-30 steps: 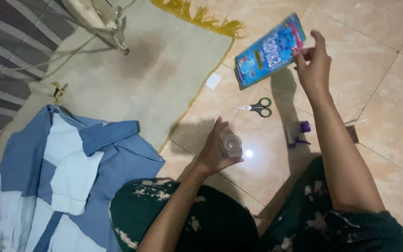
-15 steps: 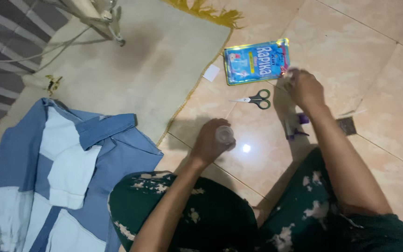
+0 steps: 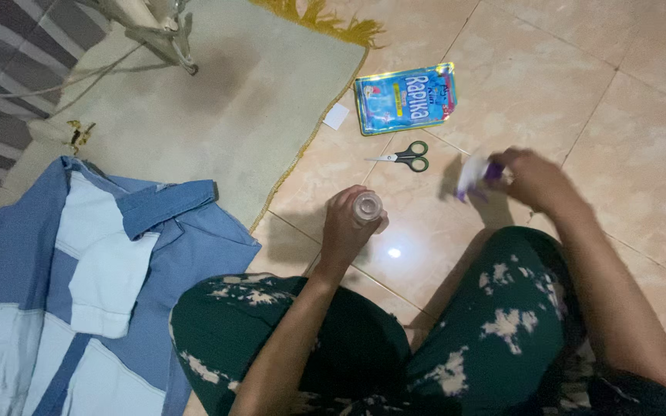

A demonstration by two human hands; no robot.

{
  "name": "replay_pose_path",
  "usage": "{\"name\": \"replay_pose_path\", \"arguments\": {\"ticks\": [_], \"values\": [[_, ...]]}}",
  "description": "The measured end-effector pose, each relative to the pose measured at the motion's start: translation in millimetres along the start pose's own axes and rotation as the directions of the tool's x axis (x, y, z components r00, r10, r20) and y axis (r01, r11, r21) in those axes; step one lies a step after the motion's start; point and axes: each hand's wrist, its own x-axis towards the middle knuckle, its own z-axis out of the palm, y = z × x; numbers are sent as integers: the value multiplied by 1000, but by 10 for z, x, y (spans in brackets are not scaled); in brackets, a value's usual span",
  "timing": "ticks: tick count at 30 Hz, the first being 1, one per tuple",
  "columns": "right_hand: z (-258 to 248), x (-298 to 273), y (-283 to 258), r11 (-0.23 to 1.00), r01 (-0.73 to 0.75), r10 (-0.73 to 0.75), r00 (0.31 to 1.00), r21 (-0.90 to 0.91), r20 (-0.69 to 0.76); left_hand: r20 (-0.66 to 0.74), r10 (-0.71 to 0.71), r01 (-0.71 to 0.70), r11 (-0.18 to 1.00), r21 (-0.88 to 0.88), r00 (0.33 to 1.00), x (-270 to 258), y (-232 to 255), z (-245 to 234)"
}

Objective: The person sits on the floor and uses scissors to cut a sachet of fabric softener, then pours the contents into a spray bottle. The person then closes the bottle and moves to a bed to place the sachet and scissors into a plastic bag.

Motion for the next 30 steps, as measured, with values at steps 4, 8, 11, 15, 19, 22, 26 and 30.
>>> {"name": "replay_pose_path", "arguments": {"ticks": [4,8,11,15,19,22,26,30], "values": [[-591,-144,-18,845,115,5,975,522,-223,-165,69,-68,998,10,984,-67,32,86],[-957,-305,-419,205,412,-55,911,888,-410,-229,24,-25,1000,-2,973,-132,110,138],[-958,-470,-972,-25,404,-2,915,914,-404,-265,23,-20,1000,11,964,-207,132,156],[-797,-555,-1539,-75,483,-106,866,872,-489,-282,19,-14,1000,22,959,-240,109,169],[-646,-577,-1716,95,533,-174,841,841,-513,-259,2,7,999,32,966,-244,93,171],[-522,-543,-1740,188,501,-168,864,845,-475,-261,16,5,997,77,965,-235,67,197],[-216,-475,-1660,206,412,-185,907,888,-378,-282,29,-7,997,79,959,-256,62,202],[322,-247,-1610,156,469,-371,843,869,-389,-266,35,-18,998,66,963,-246,94,155]]}}
